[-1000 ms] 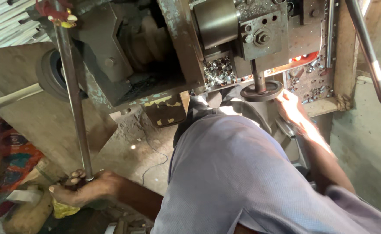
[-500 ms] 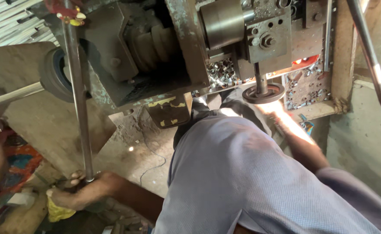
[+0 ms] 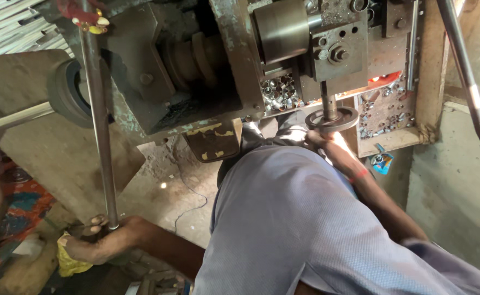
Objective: The person operates a heavy industrial machine by pulling and pushing long metal levers while inserting and removing small metal components from the active workspace.
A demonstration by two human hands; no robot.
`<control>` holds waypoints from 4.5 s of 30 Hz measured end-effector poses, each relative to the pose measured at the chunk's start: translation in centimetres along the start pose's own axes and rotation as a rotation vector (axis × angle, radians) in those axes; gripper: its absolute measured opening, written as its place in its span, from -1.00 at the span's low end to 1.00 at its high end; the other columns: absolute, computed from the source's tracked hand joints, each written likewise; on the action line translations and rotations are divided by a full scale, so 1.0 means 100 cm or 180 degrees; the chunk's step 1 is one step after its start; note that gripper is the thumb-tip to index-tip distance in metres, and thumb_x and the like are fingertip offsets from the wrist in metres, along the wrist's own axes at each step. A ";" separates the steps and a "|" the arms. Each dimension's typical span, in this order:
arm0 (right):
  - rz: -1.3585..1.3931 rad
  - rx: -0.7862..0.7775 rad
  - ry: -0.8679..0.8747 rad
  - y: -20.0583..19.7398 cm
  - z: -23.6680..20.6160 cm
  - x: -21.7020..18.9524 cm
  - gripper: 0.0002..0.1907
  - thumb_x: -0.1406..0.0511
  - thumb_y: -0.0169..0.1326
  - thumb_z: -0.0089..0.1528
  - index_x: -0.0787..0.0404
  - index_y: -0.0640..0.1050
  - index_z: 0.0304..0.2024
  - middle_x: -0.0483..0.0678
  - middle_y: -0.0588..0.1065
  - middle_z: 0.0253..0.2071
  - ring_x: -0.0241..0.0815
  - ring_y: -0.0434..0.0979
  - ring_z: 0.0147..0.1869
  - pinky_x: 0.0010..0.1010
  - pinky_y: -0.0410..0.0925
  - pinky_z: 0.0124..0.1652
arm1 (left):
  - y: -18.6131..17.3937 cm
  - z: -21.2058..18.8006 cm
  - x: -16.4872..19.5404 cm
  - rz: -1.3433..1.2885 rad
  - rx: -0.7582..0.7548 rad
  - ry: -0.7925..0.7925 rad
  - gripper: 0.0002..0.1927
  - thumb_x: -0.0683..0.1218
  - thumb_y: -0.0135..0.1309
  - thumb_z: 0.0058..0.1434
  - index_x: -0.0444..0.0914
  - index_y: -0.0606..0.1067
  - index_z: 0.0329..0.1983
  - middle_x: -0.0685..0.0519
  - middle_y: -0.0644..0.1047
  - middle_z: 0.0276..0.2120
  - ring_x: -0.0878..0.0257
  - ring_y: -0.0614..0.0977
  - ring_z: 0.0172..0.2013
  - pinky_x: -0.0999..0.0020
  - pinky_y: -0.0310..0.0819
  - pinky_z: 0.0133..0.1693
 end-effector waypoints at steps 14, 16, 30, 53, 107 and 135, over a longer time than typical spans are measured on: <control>0.1028 0.1975 0.0120 -0.029 0.026 -0.012 -0.20 -0.38 -0.20 0.30 0.14 0.42 -0.54 -0.21 0.37 -0.64 -0.40 0.28 -0.66 -0.51 0.13 -0.64 | 0.016 -0.013 0.028 0.1331 -0.0614 0.1541 -0.49 0.09 -0.30 0.52 -0.41 0.46 0.15 -0.13 0.52 0.03 0.14 0.57 -0.05 0.31 0.53 -0.09; 0.1188 0.2017 0.0056 -0.026 0.028 -0.013 -0.25 -0.37 -0.16 0.30 0.10 0.41 -0.52 -0.23 0.37 -0.62 -0.41 0.31 -0.64 -0.51 0.15 -0.63 | 0.015 -0.014 0.030 0.1460 -0.0662 0.1631 -0.57 0.02 -0.20 0.49 -0.36 0.43 0.22 -0.09 0.53 0.06 0.16 0.58 -0.01 0.29 0.54 -0.02; -0.1062 0.0179 -0.0263 0.021 0.012 -0.012 -0.52 -0.07 0.01 0.35 0.20 0.58 -0.14 -0.06 0.44 -0.34 -0.22 0.35 -0.29 -0.32 0.23 -0.30 | 0.013 -0.024 0.032 0.2213 -0.0808 0.2606 -0.62 -0.17 0.00 0.45 -0.32 0.32 0.31 -0.08 0.49 0.04 0.24 0.49 -0.27 0.36 0.44 -0.27; -0.2069 -0.0024 -0.0127 -0.005 0.036 -0.028 -0.61 0.14 0.12 0.31 0.30 0.59 0.02 0.08 0.61 -0.04 -0.08 0.58 0.02 -0.30 0.41 0.00 | 0.035 -0.031 0.063 0.2564 -0.0630 0.1509 -0.46 -0.10 0.02 0.38 -0.38 0.17 0.34 -0.28 0.42 -0.02 -0.13 0.46 -0.17 0.01 0.35 -0.12; -0.1677 -0.1006 -0.0035 -0.028 -0.009 -0.029 -0.64 0.21 -0.09 0.38 0.22 0.58 0.10 0.04 0.59 0.00 -0.04 0.59 0.01 -0.25 0.42 -0.03 | -0.021 -0.005 -0.018 0.0172 -0.0425 0.0245 -0.54 0.10 -0.07 0.39 -0.33 0.53 0.12 0.01 0.54 0.05 0.31 0.54 -0.03 0.46 0.52 -0.03; 0.0503 0.0424 0.0093 0.000 -0.002 -0.002 -0.50 0.01 0.01 0.47 0.36 0.48 -0.22 0.04 0.59 -0.35 -0.19 0.44 -0.36 -0.35 0.26 -0.34 | -0.004 -0.008 0.004 0.1629 -0.0807 0.1655 -0.61 -0.11 -0.20 0.56 -0.28 0.43 0.37 -0.02 0.49 -0.04 0.24 0.46 -0.27 0.35 0.37 -0.33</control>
Point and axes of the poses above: each hand's wrist, its own z-axis towards the middle knuckle, its own y-axis out of the palm, x = y × z, the point moved 1 cm from there along z, towards the middle knuckle
